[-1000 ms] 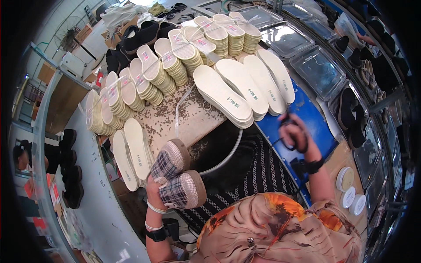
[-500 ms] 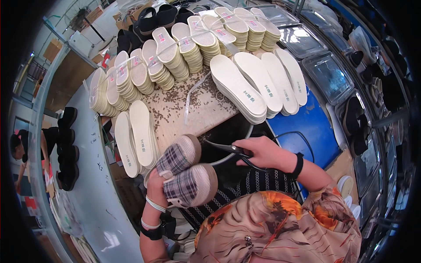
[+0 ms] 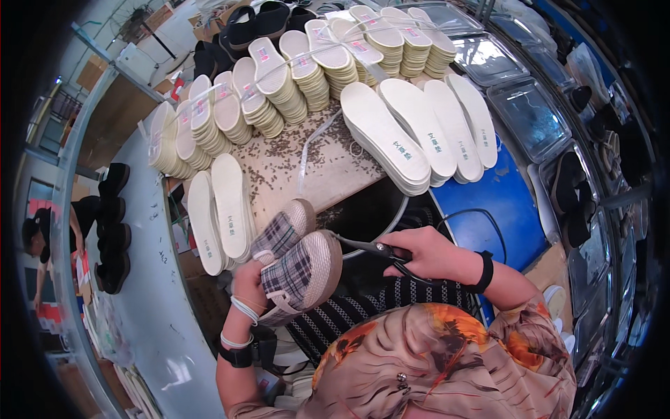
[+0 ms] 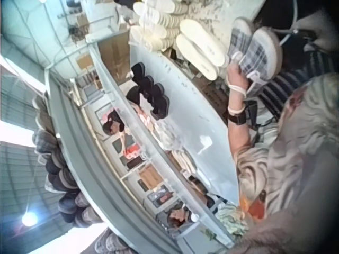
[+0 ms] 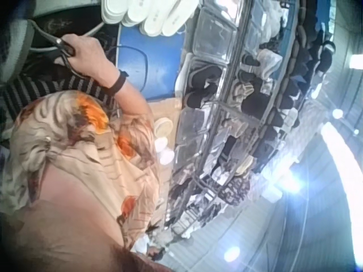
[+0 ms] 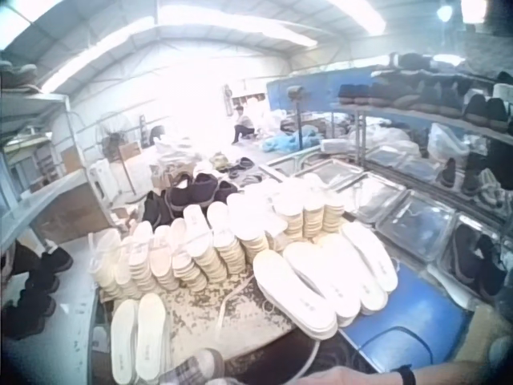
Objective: Trimming excess material and loose threads from newly manufactured shoes using scissors.
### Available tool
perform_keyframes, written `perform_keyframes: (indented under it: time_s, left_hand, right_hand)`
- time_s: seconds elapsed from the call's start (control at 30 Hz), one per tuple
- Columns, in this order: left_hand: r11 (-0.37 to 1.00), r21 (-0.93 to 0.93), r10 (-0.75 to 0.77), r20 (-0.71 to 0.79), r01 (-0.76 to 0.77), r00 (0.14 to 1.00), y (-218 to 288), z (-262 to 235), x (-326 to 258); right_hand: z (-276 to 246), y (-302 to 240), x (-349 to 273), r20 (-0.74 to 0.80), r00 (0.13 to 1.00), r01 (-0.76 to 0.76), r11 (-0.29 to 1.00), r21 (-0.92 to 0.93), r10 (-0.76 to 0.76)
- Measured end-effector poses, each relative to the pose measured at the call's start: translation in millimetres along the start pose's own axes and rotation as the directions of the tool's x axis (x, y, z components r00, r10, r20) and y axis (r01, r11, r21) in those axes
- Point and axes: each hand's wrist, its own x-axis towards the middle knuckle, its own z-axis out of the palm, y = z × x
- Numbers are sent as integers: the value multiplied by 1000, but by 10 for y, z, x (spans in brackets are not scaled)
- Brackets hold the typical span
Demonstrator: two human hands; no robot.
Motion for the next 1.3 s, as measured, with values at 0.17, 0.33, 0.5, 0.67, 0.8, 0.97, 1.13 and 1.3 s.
perform_keyframes:
  time_s: [0.17,0.33,0.5,0.67,0.8,0.97,1.13,1.3]
  left_hand:
    - [506,-742,-442,215,440,871,-198,60,-134]
    - [672,-659,-342,126,336,931,-227,38,-119]
    - [845,-494,-228,12,204,974,-196,2,-158]
    - [999,25,47,44,-48,998,153,-203,-21]
    - [978,-101,-156,218,181,964,-9,-254,-66]
    - [894,-404,-116,207,193,971,-57,2,-231]
    - [698,-693,-65,191,182,979,-110,290,-197]
    - [399,-902,-38,160,162,986,-273,497,-331]
  right_hand:
    - [1,-246,124,87,986,-152,984,97,144]
    - [-172,-295,184,93,983,-171,976,136,159]
    - [-322,-337,260,94,992,90,993,-76,-83]
    - [-326,-230,236,227,972,-34,995,-93,55]
    - [-178,-106,185,296,930,-306,905,294,218]
    - [64,-125,168,78,997,-2,989,-150,14]
    - [51,-246,307,7,988,151,945,-291,-156]
    - [20,-246,387,63,978,209,898,-387,-201]
